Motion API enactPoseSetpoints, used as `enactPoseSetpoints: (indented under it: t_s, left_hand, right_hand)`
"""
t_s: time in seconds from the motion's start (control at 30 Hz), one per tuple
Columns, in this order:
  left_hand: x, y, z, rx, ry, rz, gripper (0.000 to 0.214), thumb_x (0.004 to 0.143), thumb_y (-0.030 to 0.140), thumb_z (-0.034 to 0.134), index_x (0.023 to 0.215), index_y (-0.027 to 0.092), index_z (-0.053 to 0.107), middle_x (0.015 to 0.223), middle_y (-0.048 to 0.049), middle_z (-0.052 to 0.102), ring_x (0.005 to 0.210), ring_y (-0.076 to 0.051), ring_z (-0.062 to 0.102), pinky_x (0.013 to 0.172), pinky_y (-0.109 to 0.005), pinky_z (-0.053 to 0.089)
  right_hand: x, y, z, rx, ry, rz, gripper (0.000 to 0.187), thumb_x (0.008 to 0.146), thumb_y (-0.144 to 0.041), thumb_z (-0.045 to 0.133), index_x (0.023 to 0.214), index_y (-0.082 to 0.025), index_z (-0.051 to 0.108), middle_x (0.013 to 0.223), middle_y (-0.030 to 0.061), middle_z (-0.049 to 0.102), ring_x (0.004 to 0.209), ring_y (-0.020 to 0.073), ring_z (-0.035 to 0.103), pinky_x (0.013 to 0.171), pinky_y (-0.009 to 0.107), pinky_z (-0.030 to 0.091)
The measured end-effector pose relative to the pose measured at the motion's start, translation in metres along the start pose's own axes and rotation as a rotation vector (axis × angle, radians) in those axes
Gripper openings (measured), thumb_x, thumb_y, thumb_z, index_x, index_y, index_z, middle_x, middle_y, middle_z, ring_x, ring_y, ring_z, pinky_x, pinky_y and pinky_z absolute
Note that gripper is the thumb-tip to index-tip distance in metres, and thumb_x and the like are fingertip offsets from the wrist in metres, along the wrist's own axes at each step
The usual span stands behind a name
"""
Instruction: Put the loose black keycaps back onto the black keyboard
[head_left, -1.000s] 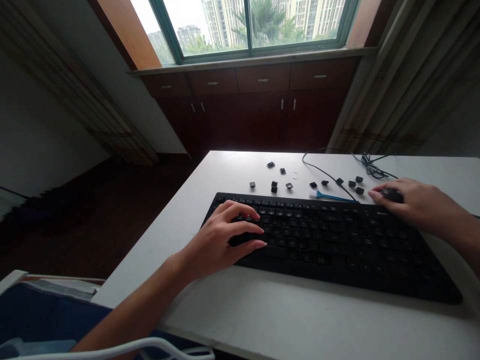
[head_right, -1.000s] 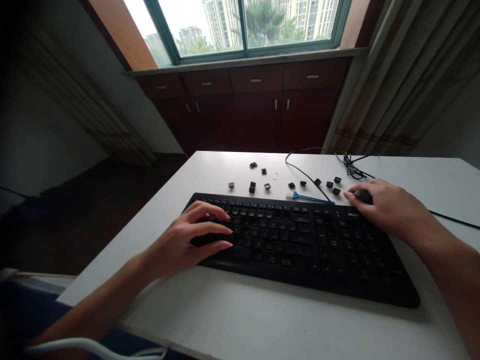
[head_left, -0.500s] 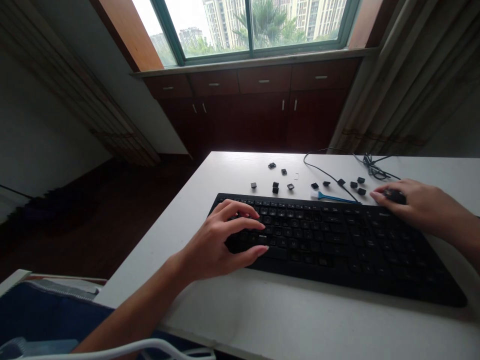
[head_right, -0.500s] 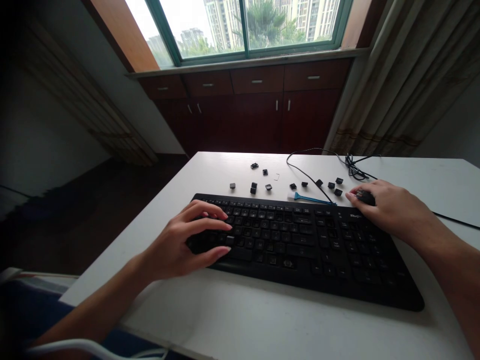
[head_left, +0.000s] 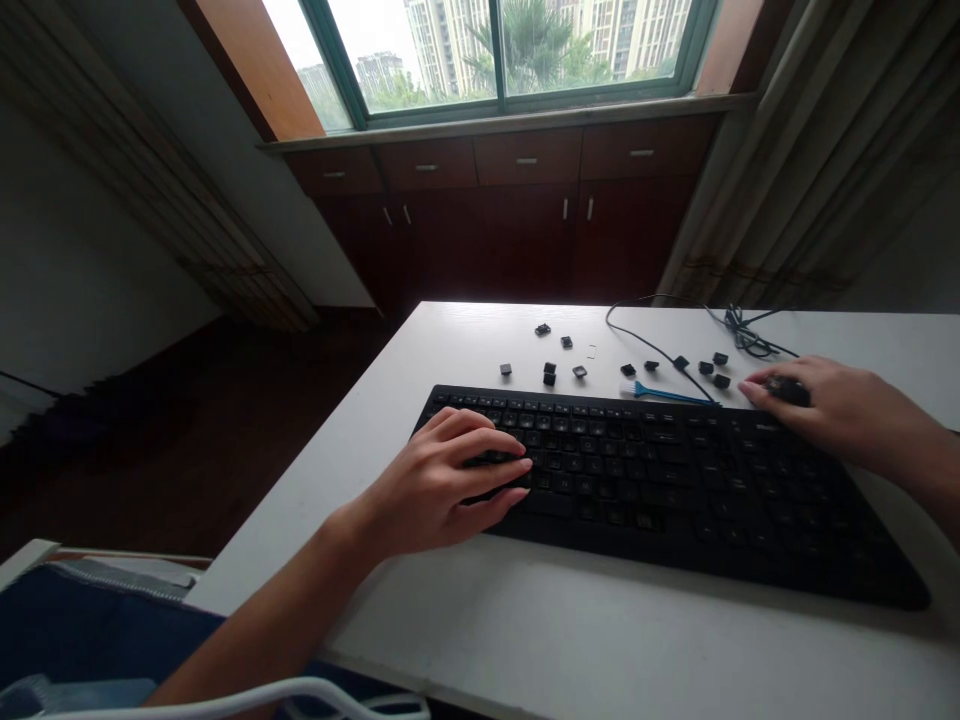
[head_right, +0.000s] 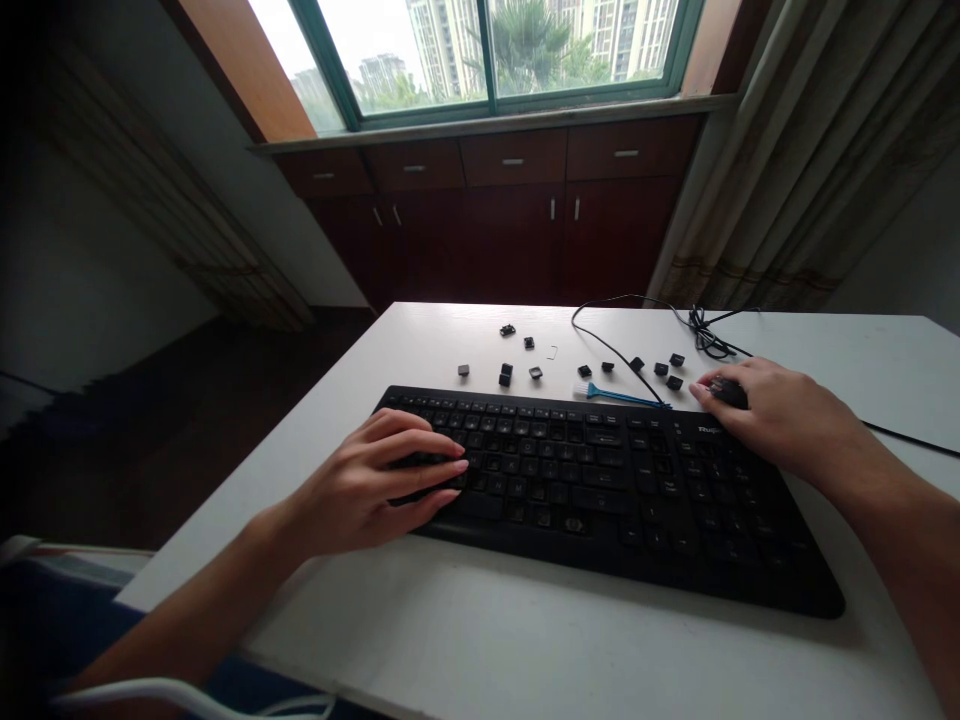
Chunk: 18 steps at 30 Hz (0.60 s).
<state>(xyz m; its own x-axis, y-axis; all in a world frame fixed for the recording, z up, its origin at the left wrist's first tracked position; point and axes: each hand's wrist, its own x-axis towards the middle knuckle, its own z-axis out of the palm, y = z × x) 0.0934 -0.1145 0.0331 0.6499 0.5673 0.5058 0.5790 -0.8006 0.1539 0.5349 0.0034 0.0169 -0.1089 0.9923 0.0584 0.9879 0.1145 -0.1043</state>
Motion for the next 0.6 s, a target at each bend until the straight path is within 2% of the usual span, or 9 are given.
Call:
enactPoseSetpoints:
  t_s: [0.13, 0.27, 0.47, 0.53, 0.6]
  left_hand:
    - [0.000, -0.002, 0.000, -0.060, -0.030, -0.049, 0.034, 0.087, 0.017, 0.074, 0.120, 0.027, 0.072, 0.116, -0.0041, 0.071, 0.101, -0.021, 0.059, 0.089, -0.037, 0.054]
    - [0.001, 0.000, 0.001, -0.148, -0.024, -0.094, 0.030, 0.089, 0.016, 0.072, 0.117, 0.026, 0.073, 0.109, -0.0050, 0.071, 0.098, -0.019, 0.059, 0.086, -0.034, 0.055]
    - [0.004, 0.002, 0.001, -0.231, -0.032, -0.192, 0.023, 0.092, 0.019, 0.069, 0.113, 0.026, 0.074, 0.108, -0.0061, 0.069, 0.102, -0.020, 0.060, 0.087, -0.034, 0.056]
    - [0.003, 0.003, 0.000, -0.249, -0.050, -0.213, 0.022, 0.092, 0.020, 0.069, 0.112, 0.026, 0.074, 0.109, -0.0064, 0.068, 0.103, -0.020, 0.059, 0.087, -0.035, 0.056]
    - [0.002, 0.003, 0.000, -0.264, -0.066, -0.236, 0.020, 0.092, 0.021, 0.070, 0.111, 0.026, 0.074, 0.110, -0.0067, 0.068, 0.105, -0.021, 0.059, 0.087, -0.034, 0.056]
  right_hand:
    - [0.000, -0.001, -0.001, 0.004, -0.008, 0.001, 0.059, 0.087, -0.067, 0.043, 0.111, -0.024, 0.074, 0.113, 0.0115, 0.069, 0.093, 0.0316, 0.064, 0.073, 0.041, 0.051]
    - [-0.001, -0.001, -0.001, 0.009, 0.012, -0.021, 0.058, 0.087, -0.067, 0.043, 0.110, -0.024, 0.075, 0.112, 0.0117, 0.070, 0.093, 0.0317, 0.065, 0.073, 0.041, 0.050]
    - [-0.005, -0.005, -0.002, -0.017, 0.045, -0.009, 0.054, 0.089, -0.067, 0.044, 0.112, -0.027, 0.074, 0.114, 0.0107, 0.069, 0.090, 0.0319, 0.066, 0.065, 0.041, 0.049]
    - [-0.008, -0.011, -0.005, -0.038, 0.088, 0.016, 0.054, 0.090, -0.068, 0.044, 0.113, -0.028, 0.072, 0.118, 0.0099, 0.069, 0.090, 0.0325, 0.067, 0.063, 0.041, 0.048]
    - [-0.010, -0.018, -0.010, -0.053, 0.193, 0.019, 0.057, 0.091, -0.068, 0.041, 0.111, -0.025, 0.071, 0.118, 0.0112, 0.069, 0.093, 0.0340, 0.067, 0.065, 0.042, 0.049]
